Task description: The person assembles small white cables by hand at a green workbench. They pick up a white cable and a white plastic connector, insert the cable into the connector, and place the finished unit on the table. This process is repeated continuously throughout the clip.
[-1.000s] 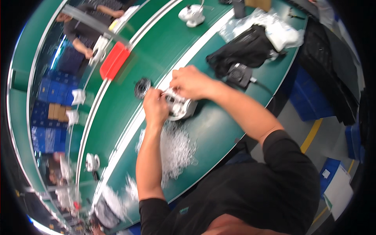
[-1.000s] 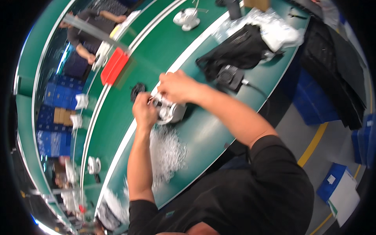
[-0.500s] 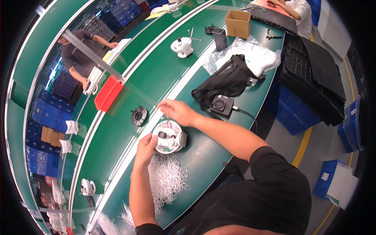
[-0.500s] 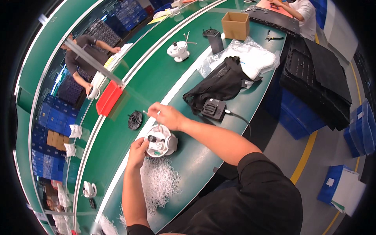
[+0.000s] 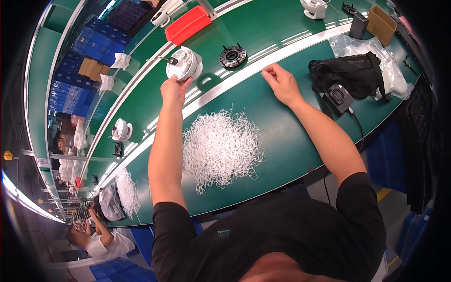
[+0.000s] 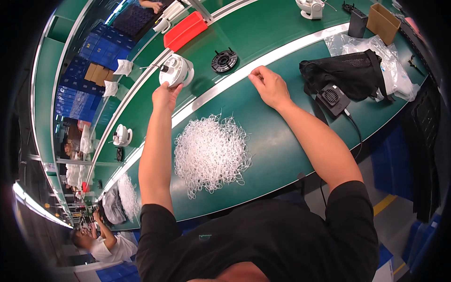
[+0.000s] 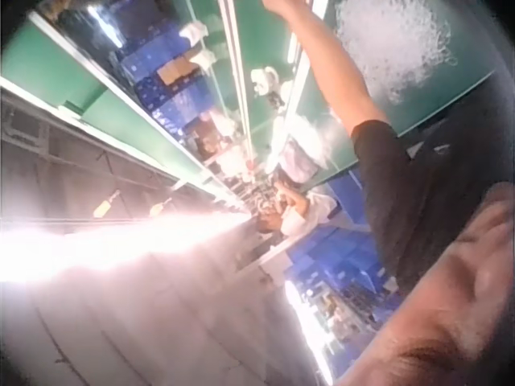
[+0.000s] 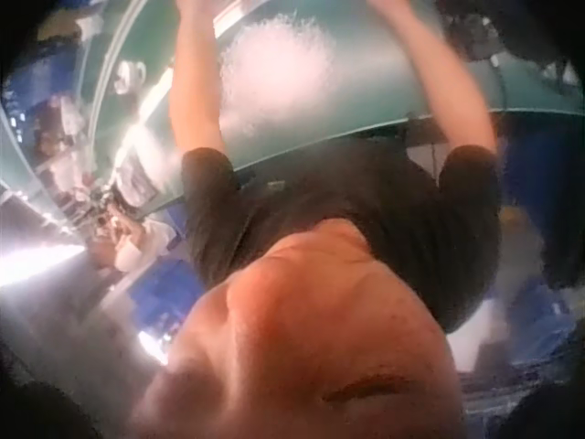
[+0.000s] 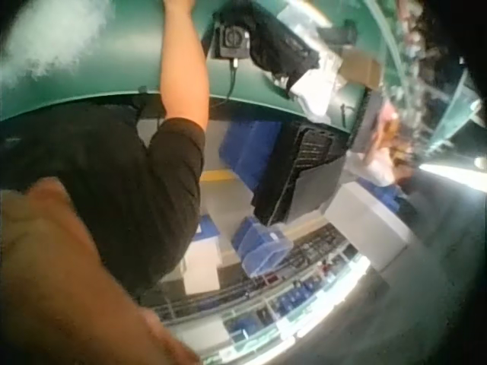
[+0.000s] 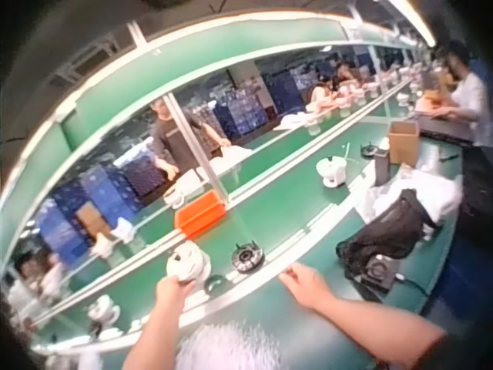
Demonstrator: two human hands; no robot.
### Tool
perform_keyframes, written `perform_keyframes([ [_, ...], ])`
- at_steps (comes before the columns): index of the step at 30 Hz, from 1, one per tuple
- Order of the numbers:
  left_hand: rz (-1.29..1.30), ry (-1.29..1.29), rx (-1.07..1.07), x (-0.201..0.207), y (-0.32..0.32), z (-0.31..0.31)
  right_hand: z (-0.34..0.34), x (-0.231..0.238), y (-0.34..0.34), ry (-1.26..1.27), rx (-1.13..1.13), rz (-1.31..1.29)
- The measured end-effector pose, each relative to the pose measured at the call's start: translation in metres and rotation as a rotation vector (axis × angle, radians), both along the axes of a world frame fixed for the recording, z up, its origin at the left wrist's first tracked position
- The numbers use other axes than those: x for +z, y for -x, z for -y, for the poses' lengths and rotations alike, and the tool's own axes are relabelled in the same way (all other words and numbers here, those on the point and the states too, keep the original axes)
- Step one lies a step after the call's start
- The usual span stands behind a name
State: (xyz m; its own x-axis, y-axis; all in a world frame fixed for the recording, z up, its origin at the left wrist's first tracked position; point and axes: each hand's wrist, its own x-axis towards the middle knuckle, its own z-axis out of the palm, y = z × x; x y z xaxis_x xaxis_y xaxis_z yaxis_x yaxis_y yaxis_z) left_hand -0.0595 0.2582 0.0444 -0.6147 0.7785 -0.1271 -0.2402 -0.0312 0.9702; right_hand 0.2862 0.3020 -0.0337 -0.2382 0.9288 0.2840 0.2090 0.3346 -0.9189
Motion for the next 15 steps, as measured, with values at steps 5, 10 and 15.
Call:
perform_keyframes([
  [5, 0.031, 0.011, 0.154, -0.036, 0.028, -0.027, -0.003, 0.000, -0.003, -0.005, 0.032, 0.068],
  [10, 0.006, 0.241, -0.012, -0.033, -0.033, -0.009, -0.004, -0.008, -0.006, -0.026, 0.008, 0.079],
  [15, -1.206, 0.381, -0.683, -0.017, -0.100, 0.050, 0.000, -0.002, -0.005, -0.034, 0.035, 0.163],
])
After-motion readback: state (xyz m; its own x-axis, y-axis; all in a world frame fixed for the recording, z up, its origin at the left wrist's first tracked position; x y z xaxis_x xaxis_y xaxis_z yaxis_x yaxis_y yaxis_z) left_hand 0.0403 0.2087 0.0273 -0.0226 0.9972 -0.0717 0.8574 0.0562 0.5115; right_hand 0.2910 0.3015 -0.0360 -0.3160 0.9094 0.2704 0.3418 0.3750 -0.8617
